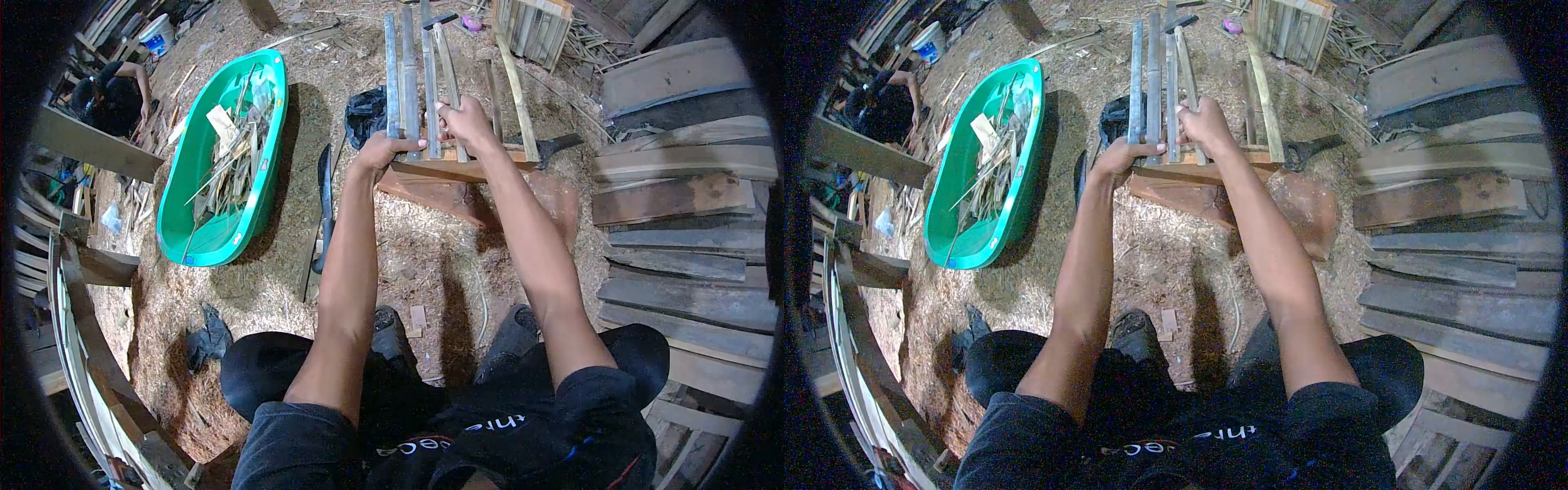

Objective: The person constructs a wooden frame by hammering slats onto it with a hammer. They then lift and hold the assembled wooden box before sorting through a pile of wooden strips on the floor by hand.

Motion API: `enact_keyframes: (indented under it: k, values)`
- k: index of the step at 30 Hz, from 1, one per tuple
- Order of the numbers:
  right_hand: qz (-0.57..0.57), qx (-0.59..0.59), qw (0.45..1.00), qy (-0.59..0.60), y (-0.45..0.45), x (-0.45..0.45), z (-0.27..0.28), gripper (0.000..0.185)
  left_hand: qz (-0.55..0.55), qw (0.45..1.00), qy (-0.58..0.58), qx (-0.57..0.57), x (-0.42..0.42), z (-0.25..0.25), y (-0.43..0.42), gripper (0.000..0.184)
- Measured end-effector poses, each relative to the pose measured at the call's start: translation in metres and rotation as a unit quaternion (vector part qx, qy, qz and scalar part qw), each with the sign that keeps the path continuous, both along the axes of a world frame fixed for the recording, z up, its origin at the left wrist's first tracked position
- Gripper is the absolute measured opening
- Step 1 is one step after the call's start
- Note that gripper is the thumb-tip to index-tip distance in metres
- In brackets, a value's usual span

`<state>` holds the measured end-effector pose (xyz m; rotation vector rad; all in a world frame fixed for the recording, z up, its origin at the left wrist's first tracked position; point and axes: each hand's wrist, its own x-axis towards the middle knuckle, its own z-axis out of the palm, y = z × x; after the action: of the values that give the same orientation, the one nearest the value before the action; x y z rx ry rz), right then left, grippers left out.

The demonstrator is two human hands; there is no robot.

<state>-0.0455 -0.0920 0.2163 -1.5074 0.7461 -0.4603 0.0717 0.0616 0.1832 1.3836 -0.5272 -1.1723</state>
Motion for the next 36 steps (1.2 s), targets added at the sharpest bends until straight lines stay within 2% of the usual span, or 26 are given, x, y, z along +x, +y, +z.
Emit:
enact_keyframes:
  k: [8,11,14,17,18,21,22,25,36]
  values:
    - [0.022,-0.005,1.000,-0.005,-0.006,0.002,-0.012,0.025,0.018,0.999,0.005,-0.030,-0.003,-0.001,0.000,0.040]
    - [0.030,-0.003,1.000,-0.004,-0.010,0.003,-0.021,0.024,0.130,0.989,-0.040,-0.058,-0.001,-0.006,-0.007,0.034]
    - [0.019,0.016,1.000,-0.008,-0.009,0.002,-0.015,0.023,0.304,0.944,-0.072,-0.106,0.000,0.000,-0.017,0.031]
    - [0.014,0.029,0.999,-0.026,-0.008,0.003,-0.015,0.022,0.289,0.932,-0.194,-0.100,0.004,0.001,-0.019,0.027]
    - [0.013,0.030,0.999,-0.034,-0.006,0.003,-0.012,0.022,0.290,0.866,-0.403,-0.066,0.002,0.005,-0.020,0.020]
    - [0.005,0.021,0.999,-0.027,-0.003,0.001,-0.006,0.021,0.242,0.833,-0.486,-0.108,-0.013,0.010,-0.025,0.013]
    - [0.004,0.031,0.999,-0.030,-0.004,0.002,-0.008,0.021,0.217,0.812,-0.537,-0.070,-0.015,0.006,-0.026,0.013]
    - [0.002,0.049,0.998,-0.034,-0.007,0.003,-0.009,0.021,0.231,0.783,-0.570,-0.087,-0.023,0.002,-0.023,0.014]
    - [-0.010,0.043,0.998,-0.037,-0.005,0.005,-0.012,0.021,0.214,0.789,-0.572,-0.059,-0.030,0.009,-0.018,0.023]
